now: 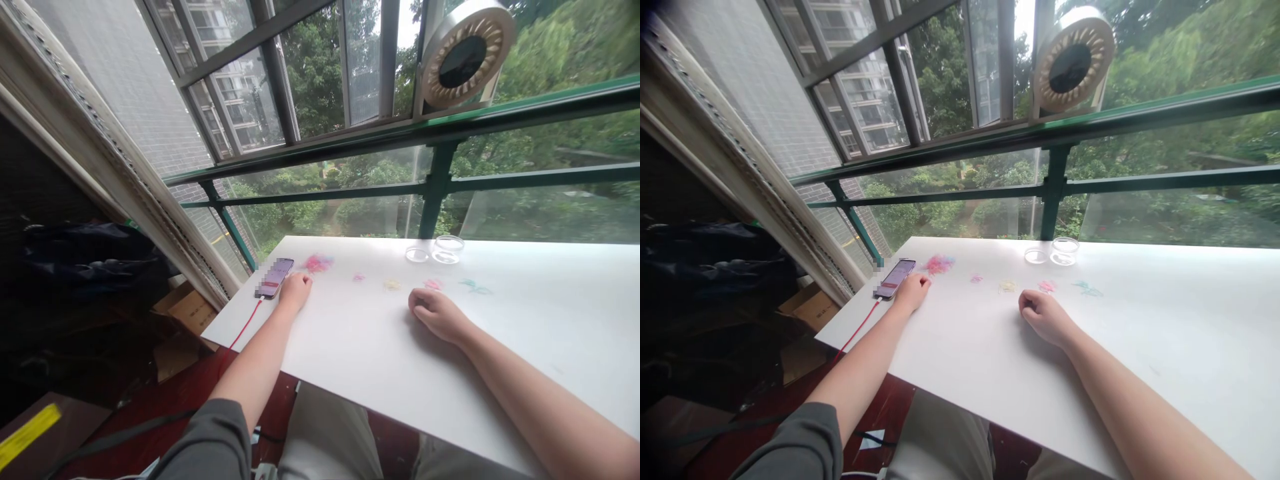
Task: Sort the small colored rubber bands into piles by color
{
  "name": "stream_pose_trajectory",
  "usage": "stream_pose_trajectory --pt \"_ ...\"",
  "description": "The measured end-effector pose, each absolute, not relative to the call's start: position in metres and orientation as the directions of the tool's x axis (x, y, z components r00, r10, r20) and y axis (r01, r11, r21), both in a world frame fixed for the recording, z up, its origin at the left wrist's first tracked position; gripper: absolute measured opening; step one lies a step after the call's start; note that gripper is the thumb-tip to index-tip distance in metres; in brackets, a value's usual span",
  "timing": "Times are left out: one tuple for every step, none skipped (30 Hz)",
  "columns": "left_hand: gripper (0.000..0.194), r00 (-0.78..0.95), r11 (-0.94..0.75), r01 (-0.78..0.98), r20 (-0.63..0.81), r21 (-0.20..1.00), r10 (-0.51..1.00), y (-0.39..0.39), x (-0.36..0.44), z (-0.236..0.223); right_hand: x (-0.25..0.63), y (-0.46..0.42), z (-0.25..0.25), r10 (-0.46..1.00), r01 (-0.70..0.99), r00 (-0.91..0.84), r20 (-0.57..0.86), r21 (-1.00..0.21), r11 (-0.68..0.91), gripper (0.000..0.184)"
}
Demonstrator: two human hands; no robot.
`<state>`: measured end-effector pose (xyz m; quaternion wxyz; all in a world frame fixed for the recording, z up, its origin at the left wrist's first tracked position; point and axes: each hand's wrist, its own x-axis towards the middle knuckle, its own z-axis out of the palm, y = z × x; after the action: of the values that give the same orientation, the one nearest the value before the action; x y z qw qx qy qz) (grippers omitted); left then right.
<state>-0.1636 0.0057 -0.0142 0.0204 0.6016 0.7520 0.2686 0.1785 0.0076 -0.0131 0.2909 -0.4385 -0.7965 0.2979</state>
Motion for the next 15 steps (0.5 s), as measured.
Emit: stream_pose_trajectory --pt "0.017 -0.267 0.121 0.893 0.295 0.433 0.917 0.007 -0.161 -0.013 0.178 0.008 -0.013 0.871 0.526 -0.449 0.2 -0.728 0.439 0.008" --pt "0.017 -0.255 0.106 0.892 0.296 0.44 0.921 0.009 -0.156 -0.011 0.178 0.009 -0.014 0.87 0.528 -0.453 0.196 -0.727 0.439 0.008" --pt "0.018 -0.238 0.085 0.889 0.296 0.451 0.925 0.012 -0.151 -0.008 0.178 0.009 -0.014 0.869 0.53 -0.456 0.191 -0.726 0.438 0.009" --pt "0.019 -0.216 0.057 0.885 0.298 0.463 0.93 0.016 -0.144 -0.005 0.178 0.009 -0.014 0.868 0.531 -0.459 0.188 -0.726 0.438 0.009" --pt "0.02 -0.189 0.025 0.879 0.3 0.476 0.935 0.02 -0.136 0.0 0.178 0.01 -0.014 0.868 0.529 -0.46 0.188 -0.727 0.437 0.009" --pt "0.022 -0.159 -0.01 0.872 0.303 0.489 0.94 0.025 -0.126 0.004 0.178 0.01 -0.014 0.867 0.523 -0.461 0.189 -0.731 0.437 0.01" --pt "0.023 -0.129 -0.044 0.864 0.305 0.501 0.943 0.029 -0.116 0.009 0.178 0.009 -0.014 0.867 0.515 -0.46 0.191 -0.738 0.436 0.01" --pt "0.025 -0.102 -0.074 0.856 0.306 0.512 0.947 0.034 -0.104 0.013 0.177 0.009 -0.014 0.868 0.505 -0.458 0.192 -0.747 0.432 0.01" --pt "0.027 -0.074 -0.103 0.847 0.307 0.521 0.949 0.038 -0.092 0.017 0.177 0.009 -0.014 0.87 0.493 -0.455 0.19 -0.76 0.424 0.01" --pt "0.029 -0.044 -0.134 0.838 0.31 0.528 0.95 0.041 -0.079 0.02 0.177 0.008 -0.013 0.874 0.477 -0.448 0.189 -0.776 0.412 0.01" --pt "0.029 -0.009 -0.171 0.828 0.317 0.535 0.948 0.043 -0.067 0.022 0.176 0.008 -0.014 0.878 0.456 -0.44 0.189 -0.795 0.4 0.01" --pt "0.029 0.039 -0.222 0.812 0.33 0.539 0.943 0.044 -0.055 0.023 0.176 0.008 -0.014 0.882 0.427 -0.428 0.198 -0.816 0.39 0.01" --pt "0.028 0.093 -0.276 0.795 0.342 0.54 0.935 0.044 -0.043 0.022 0.175 0.008 -0.015 0.884 0.391 -0.413 0.217 -0.835 0.388 0.009" --pt "0.027 0.149 -0.331 0.776 0.354 0.537 0.923 0.042 -0.032 0.02 0.175 0.009 -0.015 0.887 0.351 -0.396 0.238 -0.853 0.386 0.01" --pt "0.026 0.205 -0.384 0.755 0.364 0.532 0.908 0.04 -0.023 0.017 0.175 0.009 -0.016 0.89 0.31 -0.379 0.253 -0.872 0.38 0.013"
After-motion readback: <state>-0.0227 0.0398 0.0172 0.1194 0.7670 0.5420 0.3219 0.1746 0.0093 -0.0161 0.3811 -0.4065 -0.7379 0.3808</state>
